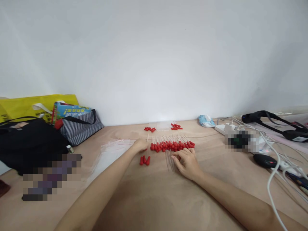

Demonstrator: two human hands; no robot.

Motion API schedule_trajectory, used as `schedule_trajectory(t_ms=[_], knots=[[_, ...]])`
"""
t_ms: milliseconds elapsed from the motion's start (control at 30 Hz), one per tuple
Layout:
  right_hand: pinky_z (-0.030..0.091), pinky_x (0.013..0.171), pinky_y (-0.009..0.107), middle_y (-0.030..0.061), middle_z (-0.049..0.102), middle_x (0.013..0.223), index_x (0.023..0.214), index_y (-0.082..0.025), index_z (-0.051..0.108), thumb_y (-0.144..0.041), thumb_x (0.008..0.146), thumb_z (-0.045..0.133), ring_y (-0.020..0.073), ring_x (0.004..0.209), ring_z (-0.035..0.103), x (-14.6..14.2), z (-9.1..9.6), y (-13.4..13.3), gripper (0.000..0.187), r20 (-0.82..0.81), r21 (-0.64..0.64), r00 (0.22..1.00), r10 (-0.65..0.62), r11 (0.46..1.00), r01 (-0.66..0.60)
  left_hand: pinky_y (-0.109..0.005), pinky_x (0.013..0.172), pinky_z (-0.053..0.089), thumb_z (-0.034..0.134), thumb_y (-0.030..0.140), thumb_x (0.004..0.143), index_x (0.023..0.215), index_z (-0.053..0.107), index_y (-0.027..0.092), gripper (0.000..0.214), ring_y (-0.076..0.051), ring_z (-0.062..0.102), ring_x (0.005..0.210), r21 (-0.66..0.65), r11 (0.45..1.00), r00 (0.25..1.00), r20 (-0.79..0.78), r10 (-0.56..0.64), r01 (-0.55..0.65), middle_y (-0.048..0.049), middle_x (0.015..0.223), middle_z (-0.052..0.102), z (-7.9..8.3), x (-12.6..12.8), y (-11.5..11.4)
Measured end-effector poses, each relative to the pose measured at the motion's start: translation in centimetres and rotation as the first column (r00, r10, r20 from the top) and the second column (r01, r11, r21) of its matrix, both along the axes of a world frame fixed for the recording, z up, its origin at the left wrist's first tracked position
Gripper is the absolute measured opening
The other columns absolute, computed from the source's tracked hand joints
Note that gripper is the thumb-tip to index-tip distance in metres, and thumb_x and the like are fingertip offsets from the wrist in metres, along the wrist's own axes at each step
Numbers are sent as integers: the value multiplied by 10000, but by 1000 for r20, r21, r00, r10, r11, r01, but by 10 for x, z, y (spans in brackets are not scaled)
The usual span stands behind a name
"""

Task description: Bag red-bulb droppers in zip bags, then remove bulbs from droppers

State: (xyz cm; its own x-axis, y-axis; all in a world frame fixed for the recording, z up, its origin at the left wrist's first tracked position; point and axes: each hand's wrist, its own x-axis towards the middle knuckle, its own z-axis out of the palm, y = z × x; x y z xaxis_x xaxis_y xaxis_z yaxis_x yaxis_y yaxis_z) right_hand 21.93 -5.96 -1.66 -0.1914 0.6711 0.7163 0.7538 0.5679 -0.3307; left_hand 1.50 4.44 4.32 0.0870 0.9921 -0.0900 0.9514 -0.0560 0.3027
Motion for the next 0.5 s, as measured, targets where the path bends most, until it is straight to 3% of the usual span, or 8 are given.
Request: schedule_trajectory(t_ms=[133,233,300,367,500], knots=[[291,678,311,5,606,670,788,-194,602,-239,812,456,136,657,512,2,-3,1,155,9,-5,1000,-12,1000,12,-311,702,430,339,244,889,916,519,140,209,-211,578,824,233,972,1000,-10,-16,18,-66,834,594,6,-15,-31],[347,742,323,66,599,911,1027,-178,550,-268,804,462,175,847,528,3,-5,3,256,-48,51,999,-8,999,11,-274,717,420,345,256,881,889,494,186,164,-168,563,805,373,914,986,-10,-169,160,-27,849,578,0,-24,-64],[369,800,339,112,539,1068,1195,-158,444,-322,790,485,207,997,482,4,-5,3,439,-58,88,998,14,996,-9,-276,690,429,339,257,879,835,499,185,181,-162,554,746,501,794,929,-58,-367,345,-26,799,567,-10,-28,-84],[365,845,360,127,487,1153,1263,-166,383,-371,776,508,225,1070,438,5,-3,1,543,4,101,998,60,993,-60,-273,657,433,329,261,885,801,503,181,209,-159,547,708,555,694,870,-119,-479,458,-30,772,566,-20,-27,-98],[323,884,399,80,515,1164,1196,-247,478,-379,790,514,219,1071,441,2,3,-5,429,189,89,970,156,981,-175,-267,655,431,336,247,890,792,509,177,211,-148,546,706,624,580,811,-157,-564,524,-31,771,577,-34,-19,-107]])
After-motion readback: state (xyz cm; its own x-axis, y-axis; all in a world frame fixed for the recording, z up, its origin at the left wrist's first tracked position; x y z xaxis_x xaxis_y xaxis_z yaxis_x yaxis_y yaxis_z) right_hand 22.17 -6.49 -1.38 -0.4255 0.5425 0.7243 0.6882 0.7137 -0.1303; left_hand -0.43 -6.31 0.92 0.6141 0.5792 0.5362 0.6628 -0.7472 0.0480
